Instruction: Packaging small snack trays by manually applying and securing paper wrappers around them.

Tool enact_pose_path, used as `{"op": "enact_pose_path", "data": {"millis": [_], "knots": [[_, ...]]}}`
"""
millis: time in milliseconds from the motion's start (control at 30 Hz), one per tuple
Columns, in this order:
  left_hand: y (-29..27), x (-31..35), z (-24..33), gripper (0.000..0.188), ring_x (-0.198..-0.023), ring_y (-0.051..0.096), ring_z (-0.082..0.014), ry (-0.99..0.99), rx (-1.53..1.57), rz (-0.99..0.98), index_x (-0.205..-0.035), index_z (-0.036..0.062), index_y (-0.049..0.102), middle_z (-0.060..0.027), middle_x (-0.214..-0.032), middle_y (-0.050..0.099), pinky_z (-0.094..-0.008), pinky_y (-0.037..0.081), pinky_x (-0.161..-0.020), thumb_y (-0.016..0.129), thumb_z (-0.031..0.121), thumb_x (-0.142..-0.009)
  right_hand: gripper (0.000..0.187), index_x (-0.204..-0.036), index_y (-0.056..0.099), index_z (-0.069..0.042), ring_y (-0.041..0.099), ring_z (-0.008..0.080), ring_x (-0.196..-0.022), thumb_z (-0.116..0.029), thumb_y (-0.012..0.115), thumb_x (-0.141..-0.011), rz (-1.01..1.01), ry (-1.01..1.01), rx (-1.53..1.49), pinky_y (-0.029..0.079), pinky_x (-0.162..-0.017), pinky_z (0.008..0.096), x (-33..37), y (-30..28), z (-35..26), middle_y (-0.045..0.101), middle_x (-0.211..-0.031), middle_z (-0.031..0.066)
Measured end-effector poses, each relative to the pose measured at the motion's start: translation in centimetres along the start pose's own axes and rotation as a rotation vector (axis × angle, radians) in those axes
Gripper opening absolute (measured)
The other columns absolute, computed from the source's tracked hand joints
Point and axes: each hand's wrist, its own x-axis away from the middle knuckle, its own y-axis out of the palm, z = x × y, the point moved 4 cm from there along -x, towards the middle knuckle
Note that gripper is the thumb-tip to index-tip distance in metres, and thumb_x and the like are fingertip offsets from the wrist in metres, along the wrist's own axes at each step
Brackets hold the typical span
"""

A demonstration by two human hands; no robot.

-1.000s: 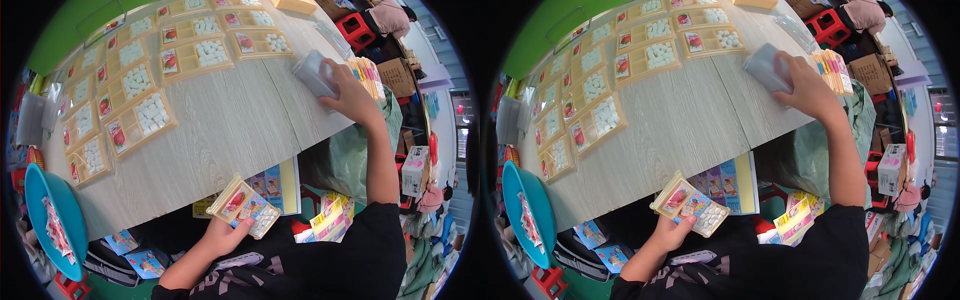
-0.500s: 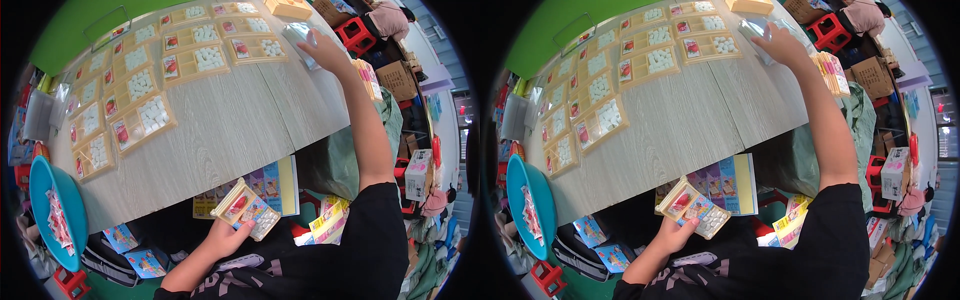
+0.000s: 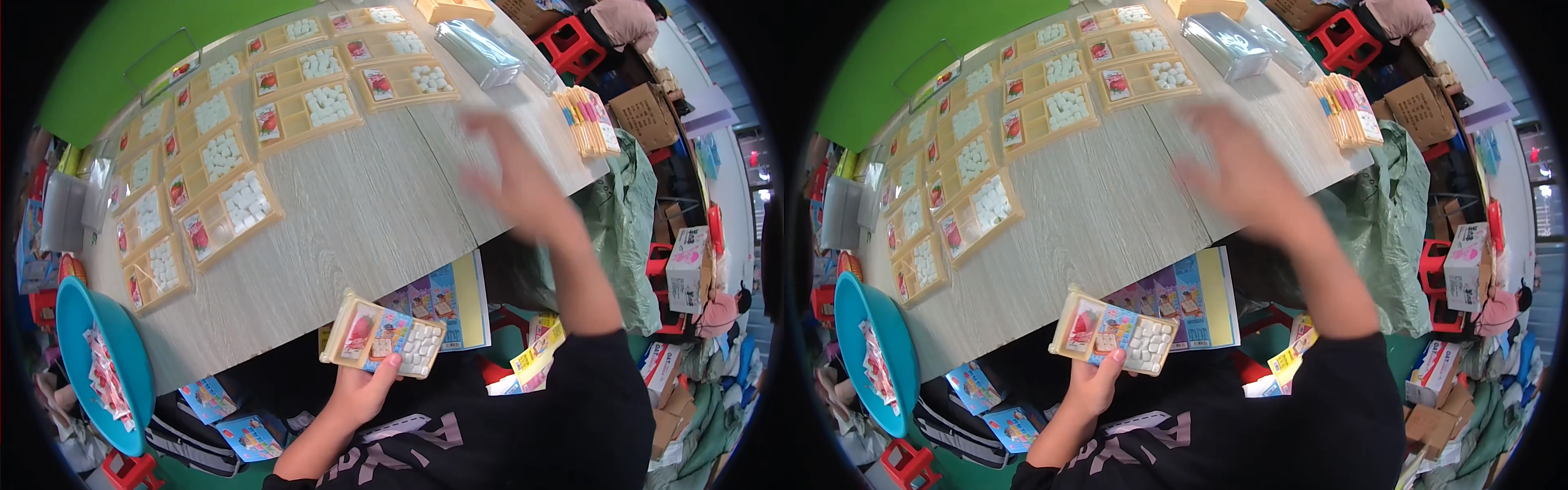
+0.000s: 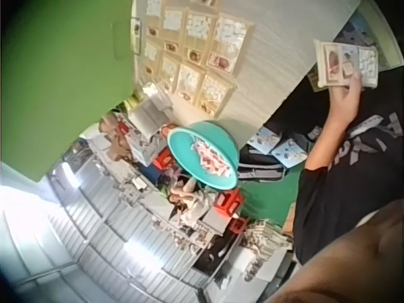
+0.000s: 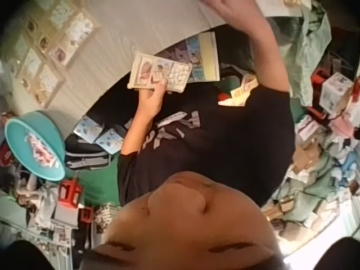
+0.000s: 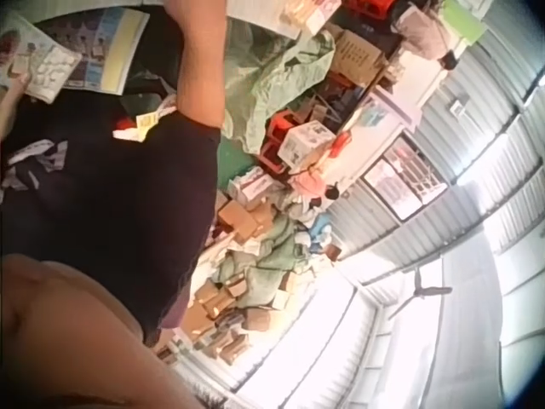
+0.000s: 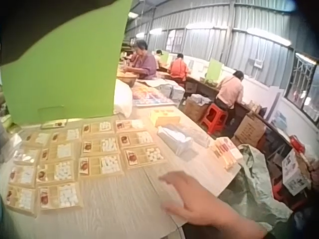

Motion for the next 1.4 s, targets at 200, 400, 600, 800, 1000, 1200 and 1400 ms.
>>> {"op": "enact_pose_path", "data": {"millis": [200, 400, 600, 800, 1000, 1200, 1400], "knots": [[1.4, -1.1, 2.2, 0.039, -0.09, 0.062, -0.0134, 0.015, 0.039, -0.021, -0.129, -0.0017, 0.046, -0.0095, -0.112, 0.061, -0.0257, 0.052, -0.069, 0.057, 0.016, -0.097, 0.068, -0.128, 0.052, -0.008, 0.055, 0.035, -0.111, -0.044, 0.076, -0.076, -0.284, -0.234, -0.15, 0.044, -0.09, 0.0453, 10.9, 3.5, -7.5, 0.052, -0.129, 0.0171], [2.7, -2.0, 2.4, 0.041, -0.096, 0.061, -0.0139, 0.069, 0.008, -0.063, -0.132, -0.0023, 0.045, -0.0104, -0.117, 0.059, -0.0269, 0.052, -0.074, 0.056, 0.016, -0.097, 0.082, -0.134, 0.044, -0.002, 0.055, 0.0347, -0.111, -0.035, 0.083, -0.07, -0.209, -0.165, -0.179, 0.045, -0.09, 0.0438, 12.4, 3.5, -8.2, 0.051, -0.13, 0.0181], [4.0, -2.2, 3.0, 0.051, -0.094, 0.062, -0.0202, 0.145, 0.059, -0.208, -0.138, -0.0017, 0.036, -0.0153, -0.124, 0.056, -0.0336, 0.05, -0.084, 0.054, 0.023, -0.097, 0.082, -0.133, 0.047, 0.003, 0.058, 0.0391, -0.111, -0.019, 0.083, -0.062, 0.009, -0.098, -0.027, 0.047, -0.095, 0.0449, 12.3, 1.9, -6.5, 0.057, -0.124, 0.0225], [1.5, -1.9, 3.2, 0.045, -0.09, 0.061, -0.0184, 0.097, -0.184, -0.268, -0.132, -0.0002, 0.041, -0.0155, -0.115, 0.06, -0.0304, 0.049, -0.079, 0.054, 0.022, -0.096, 0.05, -0.124, 0.05, -0.001, 0.058, 0.0375, -0.111, -0.027, 0.068, -0.085, 0.31, 0.42, 0.416, 0.046, -0.094, 0.0416, 9.5, -4.7, 6.1, 0.058, -0.12, 0.0198], [0.1, -0.9, 3.0, 0.034, -0.087, 0.062, -0.0161, 0.054, -0.268, -0.209, -0.122, -0.0011, 0.05, -0.0125, -0.105, 0.064, -0.0274, 0.049, -0.075, 0.053, 0.02, -0.096, 0.04, -0.117, 0.059, -0.003, 0.061, 0.0357, -0.103, -0.032, 0.062, -0.09, 0.28, 0.379, 0.799, 0.05, -0.085, 0.0436, 6.7, -5.9, 13.8, 0.062, -0.112, 0.0194], [-1.7, 0.3, 3.5, 0.03, -0.085, 0.062, -0.0159, 0.069, -0.316, -0.148, -0.117, -0.0018, 0.053, -0.0121, -0.1, 0.065, -0.0271, 0.049, -0.075, 0.053, 0.019, -0.096, 0.037, -0.1, 0.063, -0.002, 0.063, 0.0345, -0.092, -0.037, 0.058, -0.091, 0.315, 0.487, 1.018, 0.051, -0.078, 0.0469, 4.9, -5.6, 15.6, 0.064, -0.099, 0.0172], [-3.5, 1.6, 8.5, 0.022, -0.074, 0.062, -0.0241, 0.428, -0.621, -0.028, -0.101, -0.0019, 0.063, -0.0136, -0.091, 0.066, -0.0311, 0.05, -0.068, 0.062, 0.009, -0.082, 0.037, -0.112, 0.062, -0.001, 0.061, 0.037, -0.099, -0.032, 0.055, -0.093, 0.343, 0.466, 0.963, 0.049, -0.085, 0.0486, 5.3, -5.7, 13.7, 0.062, -0.108, 0.0196]]}}
